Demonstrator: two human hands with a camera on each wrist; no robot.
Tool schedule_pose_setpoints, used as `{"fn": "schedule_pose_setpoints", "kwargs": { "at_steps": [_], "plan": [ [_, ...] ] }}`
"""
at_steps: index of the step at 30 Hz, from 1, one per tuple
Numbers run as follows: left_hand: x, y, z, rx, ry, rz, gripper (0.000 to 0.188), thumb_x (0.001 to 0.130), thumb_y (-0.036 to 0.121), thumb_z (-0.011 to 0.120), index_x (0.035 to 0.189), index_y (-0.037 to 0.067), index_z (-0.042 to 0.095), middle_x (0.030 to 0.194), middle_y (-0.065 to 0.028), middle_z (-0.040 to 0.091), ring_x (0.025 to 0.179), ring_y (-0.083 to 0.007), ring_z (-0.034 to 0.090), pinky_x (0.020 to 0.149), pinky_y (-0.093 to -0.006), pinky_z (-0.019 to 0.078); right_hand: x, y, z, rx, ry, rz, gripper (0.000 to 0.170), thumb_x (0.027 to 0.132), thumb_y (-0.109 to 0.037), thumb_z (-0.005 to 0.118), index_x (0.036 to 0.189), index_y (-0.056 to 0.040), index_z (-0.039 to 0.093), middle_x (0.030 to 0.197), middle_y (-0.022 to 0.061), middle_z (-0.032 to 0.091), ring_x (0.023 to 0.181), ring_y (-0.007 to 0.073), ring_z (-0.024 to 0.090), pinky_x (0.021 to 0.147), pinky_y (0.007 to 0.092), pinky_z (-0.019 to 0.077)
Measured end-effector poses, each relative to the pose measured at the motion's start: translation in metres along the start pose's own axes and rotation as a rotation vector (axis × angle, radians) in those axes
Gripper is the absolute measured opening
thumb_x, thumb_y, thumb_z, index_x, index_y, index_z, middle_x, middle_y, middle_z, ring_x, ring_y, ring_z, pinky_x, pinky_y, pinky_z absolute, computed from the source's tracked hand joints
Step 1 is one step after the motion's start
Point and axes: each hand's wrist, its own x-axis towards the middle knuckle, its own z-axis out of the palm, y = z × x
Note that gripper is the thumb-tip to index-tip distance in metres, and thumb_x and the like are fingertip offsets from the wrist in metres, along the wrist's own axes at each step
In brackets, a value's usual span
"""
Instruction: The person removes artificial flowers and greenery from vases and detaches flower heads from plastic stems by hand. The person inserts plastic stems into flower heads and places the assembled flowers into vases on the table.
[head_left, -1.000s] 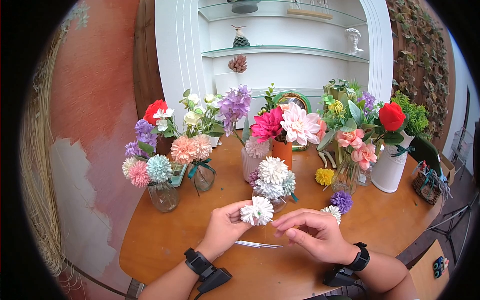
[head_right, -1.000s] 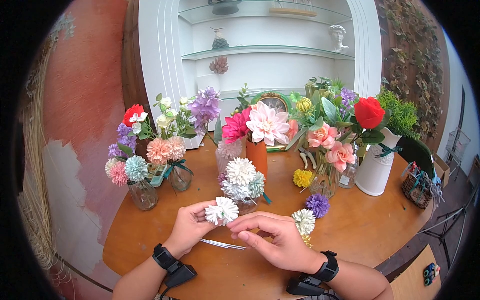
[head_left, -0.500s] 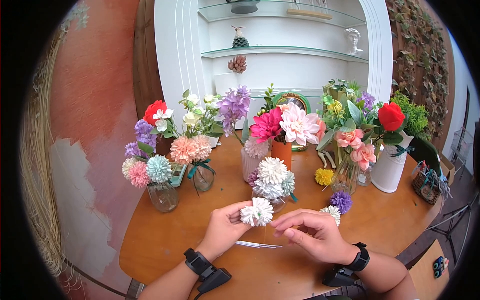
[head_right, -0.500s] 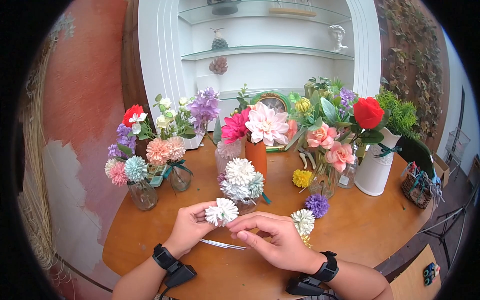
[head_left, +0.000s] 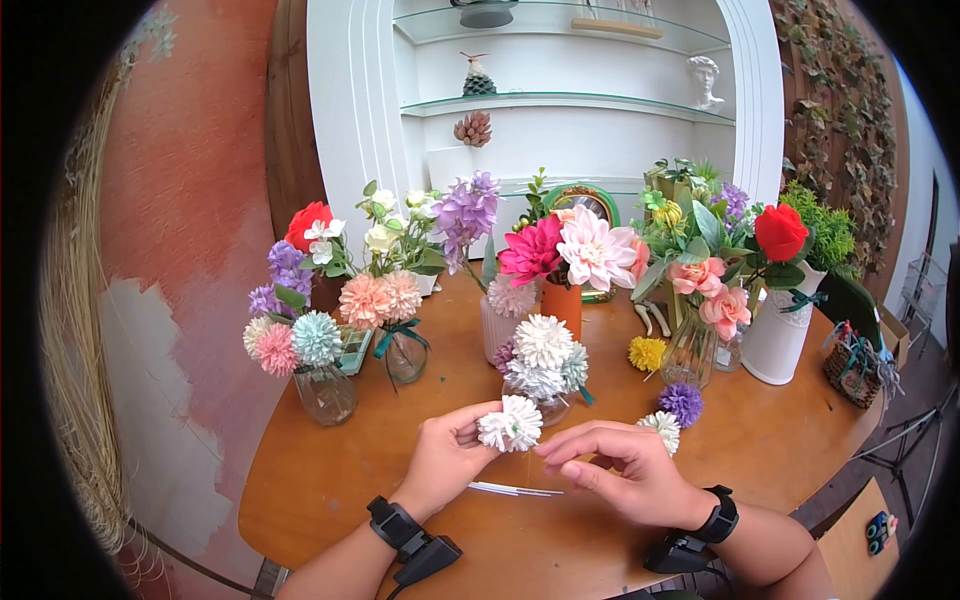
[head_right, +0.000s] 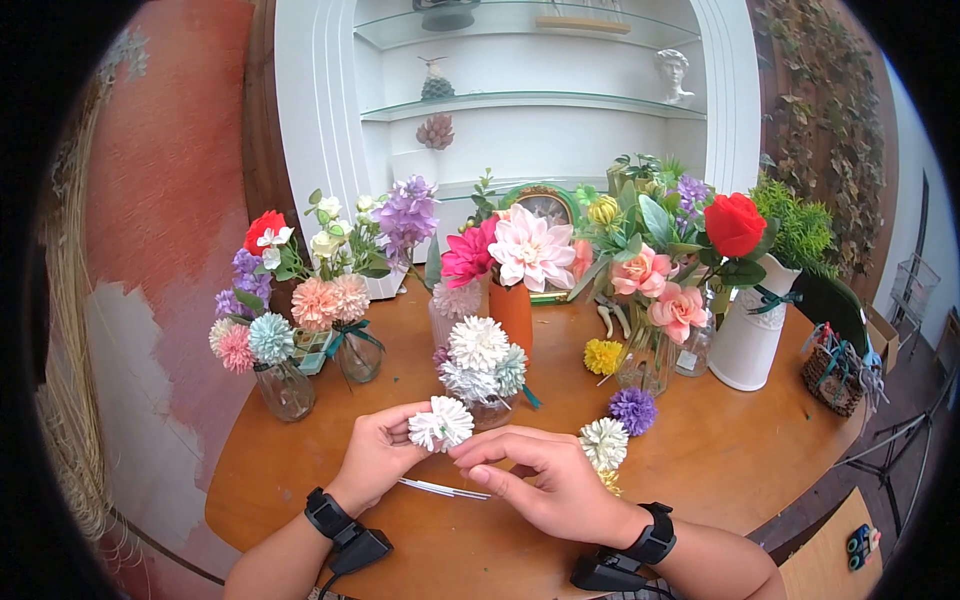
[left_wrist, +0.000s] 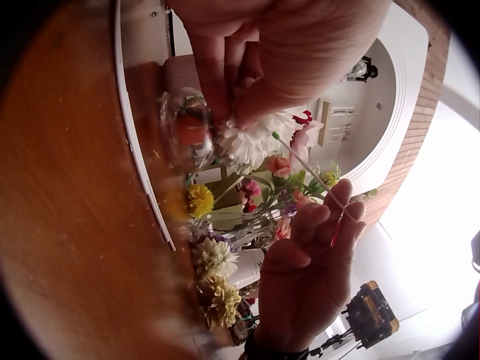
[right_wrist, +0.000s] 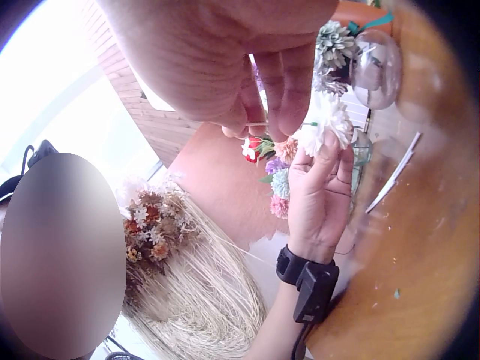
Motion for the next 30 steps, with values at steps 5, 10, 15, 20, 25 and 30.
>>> {"fn": "schedule_pose_setpoints", "kwargs": {
  "at_steps": [5,10,15,20,25,30],
  "plan": [
    [-0.0006,0.0021,0.0009,0.004,0.0,0.005,0.044,0.086,-0.006,0.067,0.128,-0.009,0.054,0.118,-0.0146,0.067,0.105,-0.0163,0.065,0.093,-0.0287,0.0524,0.0006,-0.001,-0.0002,-0.027,-0.005,-0.009,0.018,0.093,-0.009,0.064,0.109,-0.0024,0.068,0.112,0.009,0.07,0.095,0.0153,0.068,0.073,0.0256,0.0551],
    [-0.0008,0.0017,0.0009,0.026,0.008,-0.002,0.045,0.086,-0.006,0.068,0.128,-0.009,0.054,0.118,-0.0151,0.066,0.105,-0.0164,0.065,0.093,-0.0289,0.0526,0.0008,-0.0013,-0.0004,-0.04,-0.007,-0.007,0.017,0.093,-0.009,0.064,0.108,-0.0026,0.068,0.112,0.0088,0.07,0.095,0.0149,0.068,0.073,0.0256,0.0551],
    [-0.0007,0.0002,0.0005,0.04,0.019,0.004,0.045,0.086,-0.006,0.068,0.128,-0.009,0.054,0.118,-0.0153,0.066,0.105,-0.0166,0.065,0.092,-0.029,0.0528,0.0004,0.0008,0.0004,-0.035,-0.006,0.002,0.017,0.093,-0.009,0.064,0.108,-0.0027,0.068,0.112,0.0088,0.07,0.095,0.0149,0.068,0.072,0.0255,0.0553],
    [-0.0007,-0.0004,0.0004,0.029,0.023,0.003,0.044,0.086,-0.006,0.067,0.128,-0.009,0.054,0.118,-0.0156,0.066,0.105,-0.0167,0.065,0.092,-0.0293,0.053,0.0005,0.0008,0.0002,-0.03,-0.01,0.013,0.017,0.093,-0.009,0.064,0.108,-0.0026,0.068,0.113,0.0087,0.07,0.095,0.0153,0.068,0.073,0.0259,0.0553],
    [-0.0003,-0.0013,-0.0001,0.03,0.012,0.029,0.045,0.086,-0.005,0.068,0.128,-0.009,0.054,0.118,-0.0158,0.066,0.105,-0.0168,0.065,0.092,-0.0293,0.0531,0.0005,0.0013,0.0001,-0.039,-0.011,0.004,0.017,0.093,-0.009,0.064,0.108,-0.0029,0.069,0.114,0.0088,0.07,0.096,0.0158,0.068,0.074,0.0265,0.0549],
    [-0.0001,0.0003,0.0002,0.026,0.018,0.032,0.044,0.086,-0.005,0.069,0.128,-0.009,0.055,0.118,-0.015,0.067,0.105,-0.0163,0.065,0.093,-0.0289,0.0529,0.0009,-0.0002,-0.0002,-0.059,-0.024,0.016,0.017,0.093,-0.009,0.064,0.109,-0.0035,0.069,0.114,0.0085,0.07,0.097,0.0157,0.068,0.074,0.0261,0.0548]
  ]
}}
